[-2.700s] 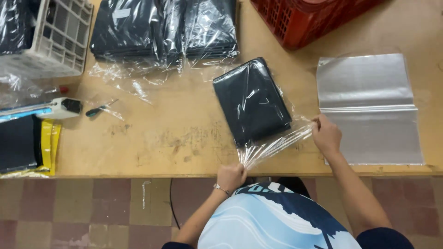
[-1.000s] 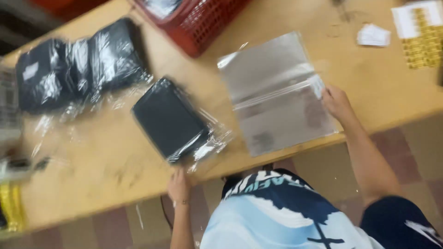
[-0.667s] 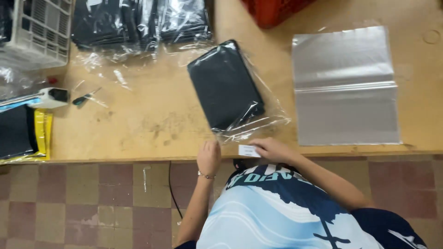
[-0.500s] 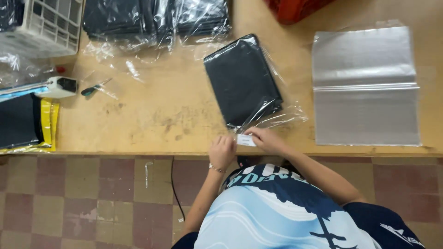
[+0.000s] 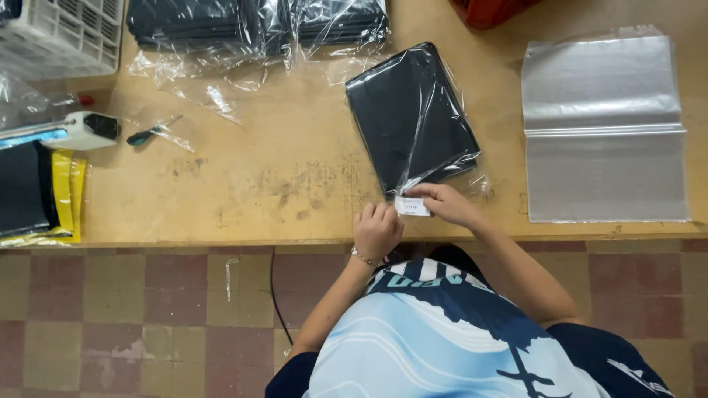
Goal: Packaging stacks of black plastic bags into clear plastic sleeves and placing them in a storage crate
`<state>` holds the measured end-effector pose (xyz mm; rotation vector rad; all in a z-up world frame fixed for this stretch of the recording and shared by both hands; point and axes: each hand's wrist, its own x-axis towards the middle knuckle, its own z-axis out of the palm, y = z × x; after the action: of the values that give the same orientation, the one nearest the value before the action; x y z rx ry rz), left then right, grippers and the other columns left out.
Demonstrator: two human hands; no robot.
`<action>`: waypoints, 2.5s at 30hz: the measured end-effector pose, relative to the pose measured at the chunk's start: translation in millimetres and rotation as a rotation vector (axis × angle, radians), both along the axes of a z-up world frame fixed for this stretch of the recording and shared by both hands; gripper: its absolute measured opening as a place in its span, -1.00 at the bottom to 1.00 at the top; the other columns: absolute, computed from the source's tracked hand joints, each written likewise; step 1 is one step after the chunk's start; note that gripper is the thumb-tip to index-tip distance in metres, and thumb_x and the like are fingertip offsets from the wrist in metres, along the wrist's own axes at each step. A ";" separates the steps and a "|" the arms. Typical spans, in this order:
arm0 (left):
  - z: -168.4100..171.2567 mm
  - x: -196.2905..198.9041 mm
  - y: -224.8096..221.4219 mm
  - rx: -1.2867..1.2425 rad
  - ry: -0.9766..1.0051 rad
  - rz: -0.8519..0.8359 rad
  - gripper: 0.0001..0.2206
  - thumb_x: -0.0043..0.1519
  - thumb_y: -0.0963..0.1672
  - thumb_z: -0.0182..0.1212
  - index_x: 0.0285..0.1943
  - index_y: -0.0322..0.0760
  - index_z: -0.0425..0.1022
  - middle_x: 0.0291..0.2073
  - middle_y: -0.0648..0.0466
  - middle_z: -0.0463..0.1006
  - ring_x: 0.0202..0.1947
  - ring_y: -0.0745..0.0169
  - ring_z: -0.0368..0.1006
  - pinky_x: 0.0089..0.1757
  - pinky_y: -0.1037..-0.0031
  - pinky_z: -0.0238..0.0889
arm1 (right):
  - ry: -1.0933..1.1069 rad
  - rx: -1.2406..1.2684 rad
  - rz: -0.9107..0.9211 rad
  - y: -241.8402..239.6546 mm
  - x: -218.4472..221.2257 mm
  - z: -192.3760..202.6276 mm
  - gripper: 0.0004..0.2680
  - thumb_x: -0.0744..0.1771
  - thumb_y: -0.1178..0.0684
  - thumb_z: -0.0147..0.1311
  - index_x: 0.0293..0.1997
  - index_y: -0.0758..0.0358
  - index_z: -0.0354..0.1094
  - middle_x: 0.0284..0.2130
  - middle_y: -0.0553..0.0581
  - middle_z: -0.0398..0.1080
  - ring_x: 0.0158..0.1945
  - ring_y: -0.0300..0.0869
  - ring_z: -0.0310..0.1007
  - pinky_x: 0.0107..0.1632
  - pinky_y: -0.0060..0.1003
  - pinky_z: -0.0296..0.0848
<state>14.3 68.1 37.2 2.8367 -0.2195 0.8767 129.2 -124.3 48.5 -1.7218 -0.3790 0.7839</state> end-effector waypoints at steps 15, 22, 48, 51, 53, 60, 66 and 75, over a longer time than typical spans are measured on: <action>35.2 39.1 -24.7 0.087 -0.155 -0.006 -0.77 0.32 -0.01 0.04 -0.43 0.07 0.23 -0.52 0.25 0.26 -0.42 0.29 0.33 -0.38 0.48 0.10 | -0.040 0.087 -0.076 -35.3 -20.6 -32.6 -0.55 0.33 0.24 -0.14 0.44 0.09 0.19 -0.43 0.13 0.46 -0.45 -0.21 0.41 -0.33 -0.29 0.49; 12.6 28.0 -38.8 0.009 -0.133 -0.199 -0.69 0.35 0.00 0.03 -0.49 0.00 0.23 -0.60 0.21 0.29 -0.54 0.29 0.36 -0.40 0.49 0.18 | -0.610 -0.375 -0.147 26.0 -6.3 -30.5 -0.55 0.43 -0.07 -0.19 0.58 -0.06 -0.05 -0.23 0.48 0.51 -0.14 0.28 0.57 -0.10 0.18 0.46; -86.1 -42.6 -47.0 -0.018 0.408 -0.111 -0.94 0.17 -0.12 0.08 -0.21 -0.02 0.37 -0.41 0.17 0.35 -0.38 0.14 0.43 -0.41 0.43 0.35 | -0.809 -0.584 -0.471 -183.8 3.5 -64.9 -0.92 0.28 0.10 0.18 -0.22 0.00 0.54 -0.50 -0.02 0.38 -0.35 -0.13 0.42 -0.16 -0.24 0.36; -32.9 -34.9 -39.4 -0.224 0.630 -0.031 -0.87 0.13 -0.04 0.17 -0.24 -0.05 0.37 -0.40 0.06 0.40 -0.32 -0.01 0.48 -0.33 0.26 0.38 | -0.562 -0.389 -0.577 -194.7 47.0 -45.9 -0.93 0.34 0.16 0.18 -0.36 0.16 0.50 -0.59 0.16 0.37 -0.43 -0.02 0.40 -0.25 -0.21 0.34; -0.4 -13.0 -30.8 -0.399 0.719 0.038 -0.74 0.10 0.03 0.25 -0.29 -0.12 0.35 -0.41 -0.04 0.42 -0.27 -0.16 0.48 -0.27 0.11 0.37 | -0.622 -0.335 -0.546 -179.7 88.0 -41.5 -0.89 0.35 0.13 0.23 -0.39 0.19 0.44 -0.56 0.17 0.34 -0.38 0.01 0.41 -0.21 -0.19 0.34; -53.8 44.4 -13.0 -1.244 0.795 0.658 -0.28 0.05 0.21 0.45 0.27 -0.17 0.34 0.07 -0.04 0.57 0.08 0.02 0.54 0.04 0.28 0.44 | 0.073 -0.190 -0.334 -86.9 141.7 -56.8 -0.54 0.32 -0.27 0.31 0.22 0.24 0.35 0.03 0.38 0.43 0.12 0.19 0.45 0.05 0.07 0.50; -34.0 62.7 1.8 -1.294 0.992 0.544 -0.24 0.05 0.28 0.37 0.12 -0.40 0.57 -0.26 -0.18 0.64 -0.24 -0.04 0.58 -0.16 0.25 0.46 | 0.507 -0.076 -0.292 -60.4 133.6 -3.6 -0.46 0.30 -0.30 0.29 0.21 0.40 0.36 0.05 0.43 0.42 0.10 0.11 0.46 0.07 0.04 0.49; 34.3 79.1 24.9 -1.313 0.932 0.365 -0.59 0.23 0.15 0.24 -0.45 -0.13 0.65 -0.58 0.08 0.55 -0.46 0.27 0.47 -0.36 0.51 0.31 | 0.681 0.123 -0.391 -49.9 123.8 -21.7 -0.78 0.22 -0.03 0.36 -0.32 0.32 0.47 -0.52 0.20 0.45 -0.45 -0.12 0.45 -0.33 -0.18 0.44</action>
<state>93.4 93.0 71.6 1.6962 0.7205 -0.3218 253.0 -174.2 26.8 -1.2586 0.3581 0.9694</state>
